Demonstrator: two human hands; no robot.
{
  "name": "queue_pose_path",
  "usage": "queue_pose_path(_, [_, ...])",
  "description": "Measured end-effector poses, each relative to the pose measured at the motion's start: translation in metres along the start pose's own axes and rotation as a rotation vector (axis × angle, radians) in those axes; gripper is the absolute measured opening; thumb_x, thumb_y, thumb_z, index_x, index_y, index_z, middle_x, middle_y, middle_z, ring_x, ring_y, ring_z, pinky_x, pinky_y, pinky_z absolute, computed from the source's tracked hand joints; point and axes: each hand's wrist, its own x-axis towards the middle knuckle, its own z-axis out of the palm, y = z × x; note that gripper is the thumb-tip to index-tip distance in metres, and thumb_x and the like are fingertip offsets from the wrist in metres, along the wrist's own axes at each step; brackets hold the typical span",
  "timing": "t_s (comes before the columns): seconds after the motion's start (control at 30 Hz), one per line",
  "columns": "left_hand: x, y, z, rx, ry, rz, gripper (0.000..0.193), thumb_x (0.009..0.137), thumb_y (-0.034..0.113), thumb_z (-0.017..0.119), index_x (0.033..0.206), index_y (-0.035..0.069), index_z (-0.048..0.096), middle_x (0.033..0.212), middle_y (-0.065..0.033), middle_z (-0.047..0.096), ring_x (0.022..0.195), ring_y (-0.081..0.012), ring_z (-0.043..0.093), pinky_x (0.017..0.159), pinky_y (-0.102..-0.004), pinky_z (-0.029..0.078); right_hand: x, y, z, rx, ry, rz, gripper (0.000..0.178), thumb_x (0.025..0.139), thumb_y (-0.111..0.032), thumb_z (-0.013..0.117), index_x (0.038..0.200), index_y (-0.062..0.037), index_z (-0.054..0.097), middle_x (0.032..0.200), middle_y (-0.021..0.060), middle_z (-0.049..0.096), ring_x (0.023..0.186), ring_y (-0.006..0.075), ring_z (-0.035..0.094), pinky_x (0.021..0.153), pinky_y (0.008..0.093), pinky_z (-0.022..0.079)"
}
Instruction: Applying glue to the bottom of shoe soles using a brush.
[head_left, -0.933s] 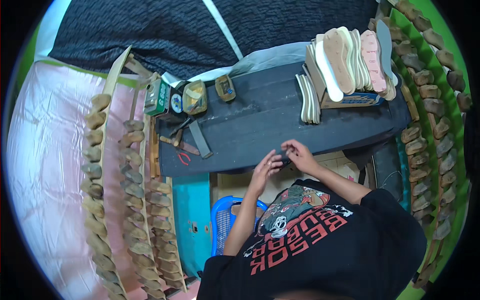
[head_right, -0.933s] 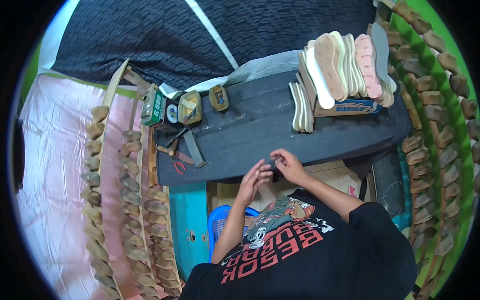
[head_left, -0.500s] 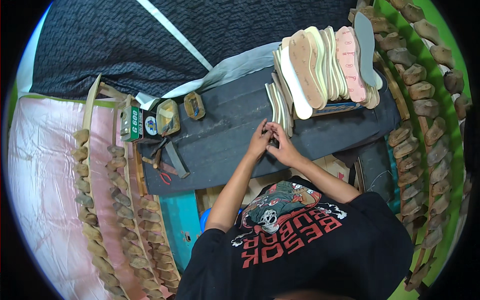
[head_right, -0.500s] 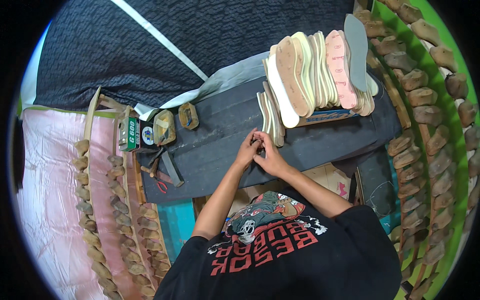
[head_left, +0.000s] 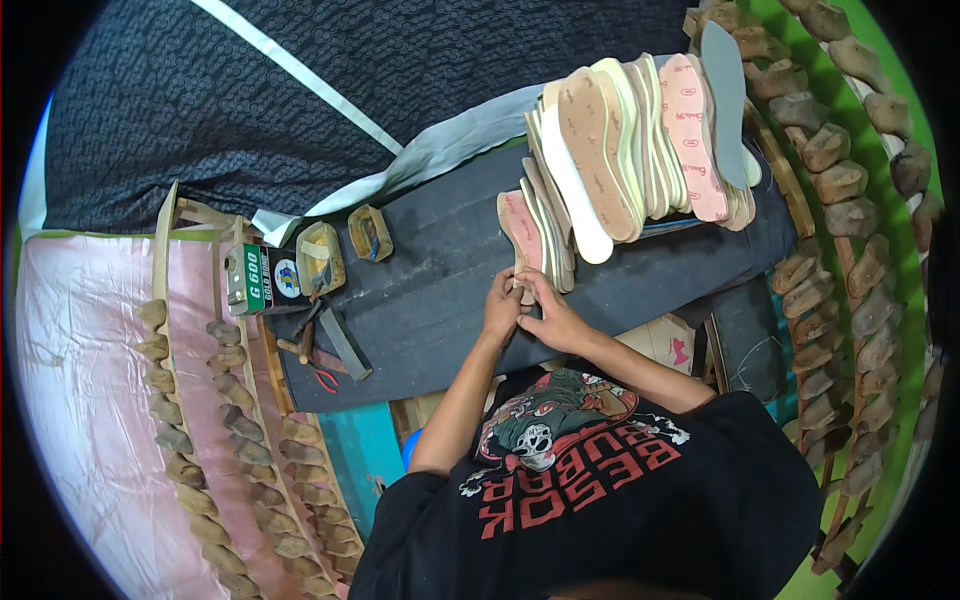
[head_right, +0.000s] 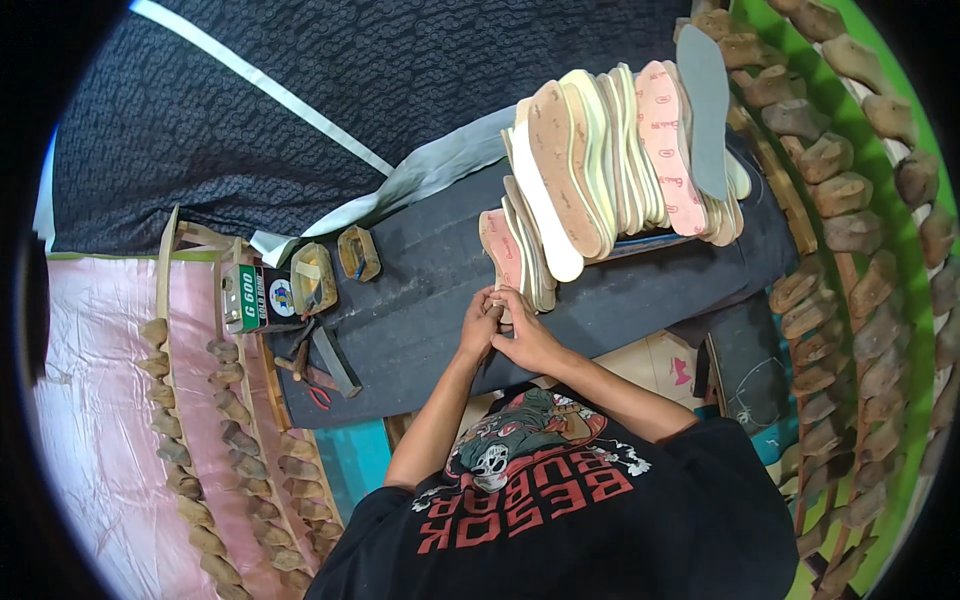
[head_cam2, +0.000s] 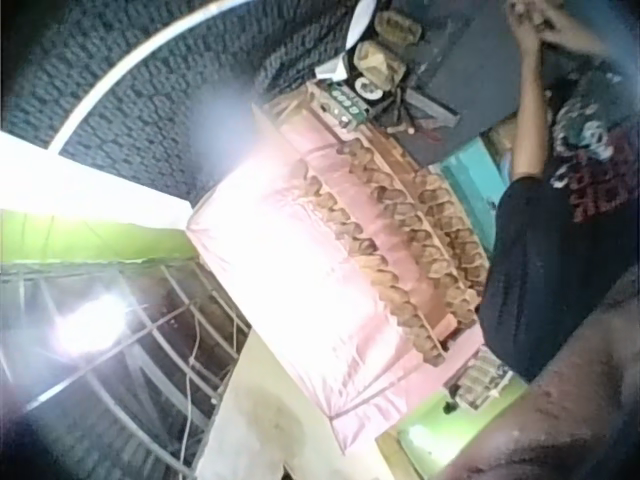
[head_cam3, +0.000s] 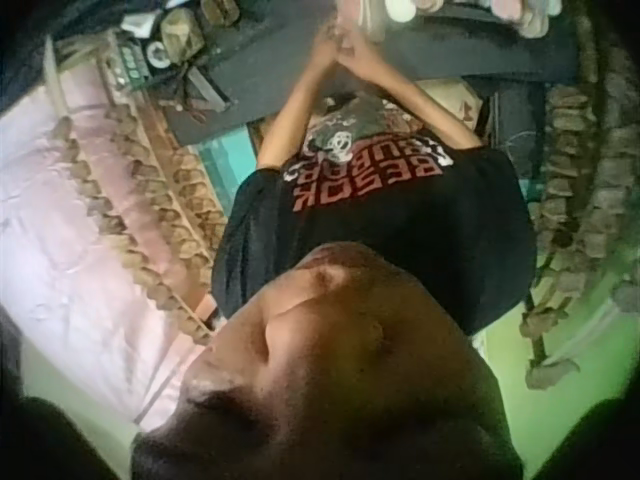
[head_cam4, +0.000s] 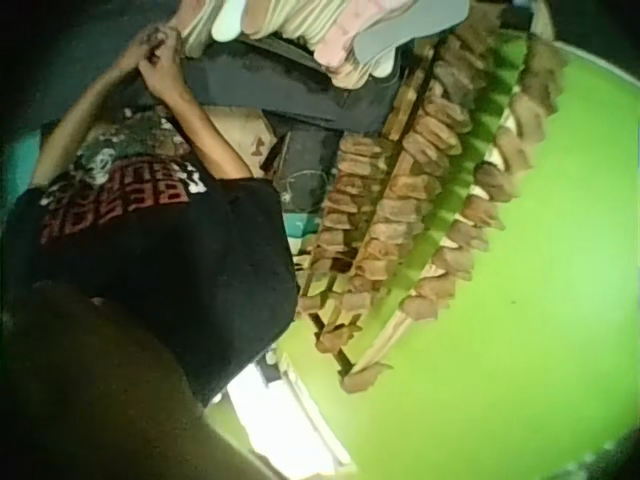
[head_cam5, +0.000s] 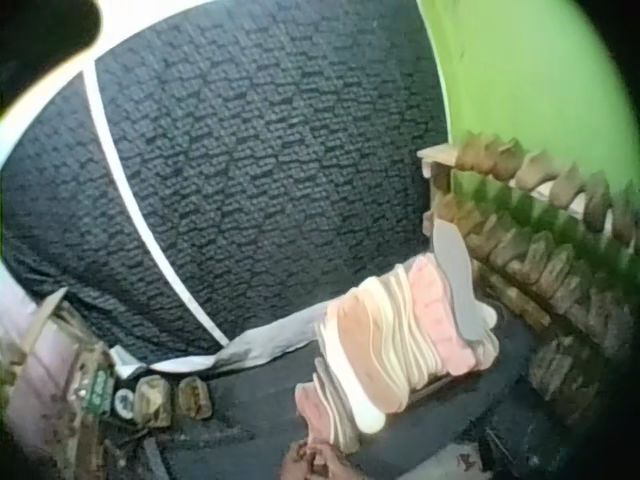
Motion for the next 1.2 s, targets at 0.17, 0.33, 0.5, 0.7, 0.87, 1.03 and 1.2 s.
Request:
queue_pose_path(0.17, [-0.007, -0.006, -0.015, -0.1, 0.008, 0.016, 0.04, 0.096, -0.003, 0.045, 0.135, 0.004, 0.047, 0.113, -0.0086, 0.067, 0.089, -0.0163, 0.068, 0.066, -0.0271, 0.056, 0.007, -0.016, 0.012, -0.174, -0.079, -0.04, 0.067, 0.083, -0.002, 0.066, 0.142, -0.0018, 0.032, 0.149, 0.0236, 0.034, 0.139, 0.0384, 0.039, 0.106, 0.0425, 0.048])
queue_pose_path(0.33, [-0.011, 0.0, -0.039, -0.21, -0.063, -0.026, 0.039, 0.094, -0.006, 0.048, 0.132, 0.003, 0.047, 0.115, -0.0104, 0.067, 0.092, -0.0169, 0.068, 0.071, -0.0287, 0.056, 0.026, -0.016, 0.033, -0.378, -0.055, -0.146, 0.069, 0.081, 0.002, 0.061, 0.144, -0.0023, 0.032, 0.151, 0.0267, 0.033, 0.142, 0.0438, 0.035, 0.116, 0.046, 0.036])
queue_pose_path(0.5, [-0.001, -0.01, -0.067, -0.071, -0.15, 0.111, 0.043, 0.09, -0.01, 0.05, 0.132, 0.001, 0.047, 0.114, -0.0138, 0.07, 0.101, -0.0167, 0.067, 0.086, -0.028, 0.052, 0.049, -0.007, 0.052, -0.253, 0.0, 0.026, 0.069, 0.081, 0.005, 0.055, 0.145, -0.0006, 0.029, 0.151, 0.0304, 0.032, 0.145, 0.0426, 0.033, 0.119, 0.0433, 0.028])
queue_pose_path(0.7, [-0.006, 0.006, -0.099, -0.12, -0.211, -0.005, 0.039, 0.092, -0.008, 0.051, 0.13, 0.002, 0.046, 0.112, -0.0132, 0.071, 0.093, -0.0161, 0.068, 0.075, -0.0279, 0.054, 0.065, 0.001, 0.067, -0.442, 0.141, 0.069, 0.066, 0.084, 0.002, 0.054, 0.144, 0.0018, 0.027, 0.148, 0.0308, 0.035, 0.142, 0.0441, 0.036, 0.118, 0.0442, 0.029])
queue_pose_path(0.87, [-0.01, 0.018, -0.114, -0.206, -0.336, -0.047, 0.042, 0.094, -0.009, 0.045, 0.132, 0.007, 0.04, 0.11, -0.0108, 0.068, 0.09, -0.0164, 0.069, 0.068, -0.03, 0.057, 0.084, 0.005, 0.083, -0.006, 0.344, 0.132, 0.059, 0.091, -0.003, 0.05, 0.145, 0.0023, 0.025, 0.151, 0.0289, 0.035, 0.144, 0.0362, 0.035, 0.118, 0.0433, 0.03])
queue_pose_path(1.03, [-0.014, 0.032, -0.127, -0.177, -0.554, 0.001, 0.045, 0.094, -0.003, 0.047, 0.136, 0.006, 0.037, 0.109, -0.0113, 0.068, 0.088, -0.0188, 0.07, 0.065, -0.0287, 0.057, 0.103, 0.007, 0.074, 0.354, 0.534, 0.176, 0.059, 0.099, -0.014, 0.044, 0.152, -0.0007, 0.023, 0.148, 0.0227, 0.043, 0.134, 0.0286, 0.049, 0.11, 0.0384, 0.041])
queue_pose_path(1.2, [-0.011, 0.035, -0.126, -0.193, -0.721, 0.069, 0.049, 0.096, 0.006, 0.045, 0.144, 0.008, 0.034, 0.118, -0.0148, 0.065, 0.098, -0.0234, 0.071, 0.075, -0.0328, 0.058, 0.111, -0.012, 0.067, 0.771, 0.48, 0.371, 0.062, 0.102, -0.052, 0.035, 0.142, -0.0054, 0.046, 0.115, 0.0175, 0.068, 0.098, 0.0252, 0.064, 0.091, 0.04, 0.053])
